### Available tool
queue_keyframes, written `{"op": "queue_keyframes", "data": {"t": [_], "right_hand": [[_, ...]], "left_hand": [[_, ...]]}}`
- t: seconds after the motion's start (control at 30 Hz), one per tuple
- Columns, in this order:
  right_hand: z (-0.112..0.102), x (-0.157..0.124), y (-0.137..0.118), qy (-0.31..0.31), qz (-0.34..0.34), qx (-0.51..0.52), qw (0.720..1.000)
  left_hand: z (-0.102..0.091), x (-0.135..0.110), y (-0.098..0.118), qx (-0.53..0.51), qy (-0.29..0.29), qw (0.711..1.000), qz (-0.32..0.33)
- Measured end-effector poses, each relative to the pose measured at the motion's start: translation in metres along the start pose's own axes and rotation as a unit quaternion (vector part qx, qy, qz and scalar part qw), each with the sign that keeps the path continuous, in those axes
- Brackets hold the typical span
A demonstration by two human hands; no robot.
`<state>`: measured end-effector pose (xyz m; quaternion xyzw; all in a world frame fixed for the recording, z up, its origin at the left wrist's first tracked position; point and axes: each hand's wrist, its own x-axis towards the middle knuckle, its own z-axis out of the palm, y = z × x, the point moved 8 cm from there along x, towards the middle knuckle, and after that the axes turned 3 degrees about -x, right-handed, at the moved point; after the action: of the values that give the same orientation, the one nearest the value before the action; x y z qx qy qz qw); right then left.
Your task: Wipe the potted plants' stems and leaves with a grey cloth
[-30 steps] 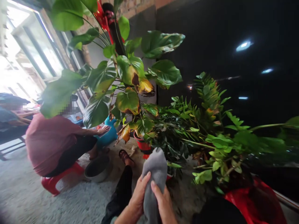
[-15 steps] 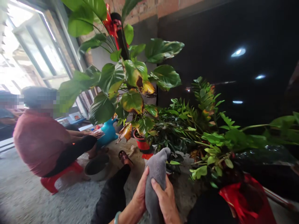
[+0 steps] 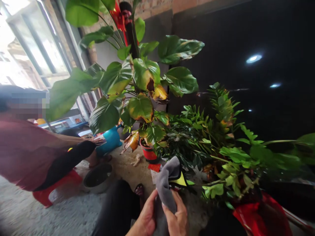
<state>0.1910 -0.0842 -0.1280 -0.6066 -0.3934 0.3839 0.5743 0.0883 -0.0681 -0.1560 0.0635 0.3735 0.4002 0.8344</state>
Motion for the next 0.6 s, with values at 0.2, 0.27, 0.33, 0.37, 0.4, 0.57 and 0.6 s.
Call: {"op": "queue_keyframes", "data": {"t": [0.2,0.27,0.33,0.37,0.4,0.57,0.6], "right_hand": [[-0.065,0.03,-0.062,0.159,0.016,-0.006,0.987],[-0.094,0.039,-0.095,0.24,0.01,-0.024,0.971],[-0.111,0.048,-0.12,0.292,0.007,-0.013,0.956],[-0.113,0.053,-0.125,0.295,0.012,0.009,0.955],[-0.109,0.058,-0.123,0.28,0.029,0.038,0.959],[-0.053,0.059,-0.045,0.076,0.194,0.134,0.969],[-0.046,0.054,-0.026,0.054,0.202,0.135,0.969]], "left_hand": [[-0.003,0.022,0.114,0.111,0.073,0.956,0.261],[0.007,0.029,0.151,0.124,0.087,0.943,0.295],[0.019,0.038,0.177,0.142,0.09,0.937,0.306],[0.024,0.043,0.185,0.149,0.09,0.936,0.306],[0.029,0.05,0.191,0.153,0.086,0.937,0.302],[0.045,0.08,0.192,0.136,0.022,0.953,0.269],[0.044,0.084,0.192,0.136,0.013,0.954,0.267]]}}
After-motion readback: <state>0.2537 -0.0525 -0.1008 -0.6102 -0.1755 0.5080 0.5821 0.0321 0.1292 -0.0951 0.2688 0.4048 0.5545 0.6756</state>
